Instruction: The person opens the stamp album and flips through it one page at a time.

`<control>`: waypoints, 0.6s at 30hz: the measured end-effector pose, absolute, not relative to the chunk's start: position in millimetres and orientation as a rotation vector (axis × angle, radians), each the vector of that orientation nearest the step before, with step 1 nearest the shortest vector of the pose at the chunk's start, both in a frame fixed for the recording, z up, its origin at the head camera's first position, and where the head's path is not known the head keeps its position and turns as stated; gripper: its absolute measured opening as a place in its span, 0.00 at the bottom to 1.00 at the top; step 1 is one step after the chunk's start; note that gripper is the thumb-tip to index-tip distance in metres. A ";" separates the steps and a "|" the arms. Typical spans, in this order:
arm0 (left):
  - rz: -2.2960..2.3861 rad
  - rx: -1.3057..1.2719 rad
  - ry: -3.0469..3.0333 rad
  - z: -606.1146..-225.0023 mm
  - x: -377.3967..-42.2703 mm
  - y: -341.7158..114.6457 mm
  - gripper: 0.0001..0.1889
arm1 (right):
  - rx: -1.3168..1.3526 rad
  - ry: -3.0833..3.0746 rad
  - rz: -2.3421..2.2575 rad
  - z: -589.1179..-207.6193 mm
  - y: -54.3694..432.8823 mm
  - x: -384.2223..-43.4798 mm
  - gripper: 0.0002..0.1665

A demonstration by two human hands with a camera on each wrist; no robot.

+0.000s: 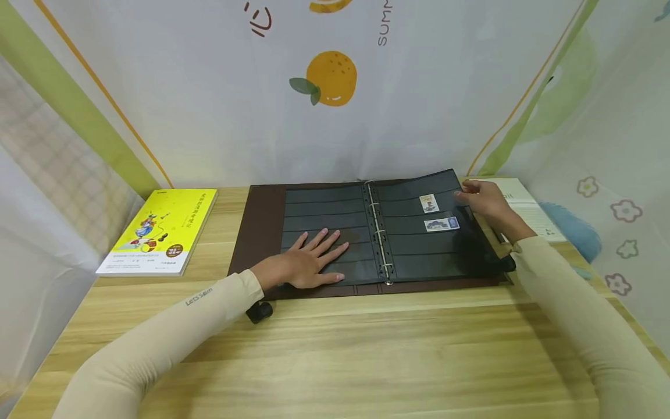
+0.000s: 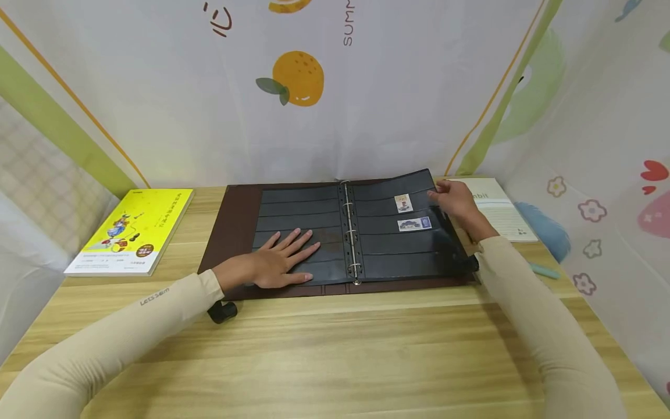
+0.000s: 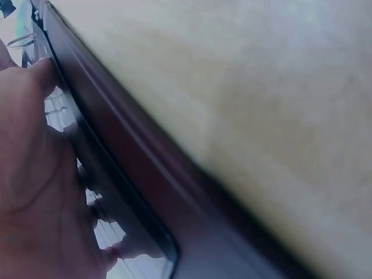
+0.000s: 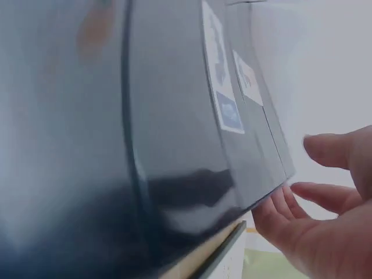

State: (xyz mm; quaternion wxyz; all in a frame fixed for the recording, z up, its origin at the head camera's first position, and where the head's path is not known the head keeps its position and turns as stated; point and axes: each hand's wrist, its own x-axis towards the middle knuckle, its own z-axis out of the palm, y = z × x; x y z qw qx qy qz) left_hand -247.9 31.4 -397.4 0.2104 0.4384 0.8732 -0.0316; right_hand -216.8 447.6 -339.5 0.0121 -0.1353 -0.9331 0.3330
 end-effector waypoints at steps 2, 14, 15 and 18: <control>-0.091 1.214 2.424 -397.5 -248.8 32.2 0.41 | -0.421 -2.957 1.101 -336.4 451.4 -216.7 0.40; -0.092 1.206 2.422 -397.4 -250.9 32.8 0.40 | -0.272 -2.838 2.096 -336.3 488.1 -193.0 0.43; -0.093 1.212 2.420 -395.8 -250.4 32.3 0.40 | -0.241 -2.728 2.293 -336.7 490.4 -189.0 0.44; -0.089 1.212 2.418 -391.9 -249.6 30.9 0.41 | -0.053 -2.353 2.828 -336.8 494.1 -179.9 0.43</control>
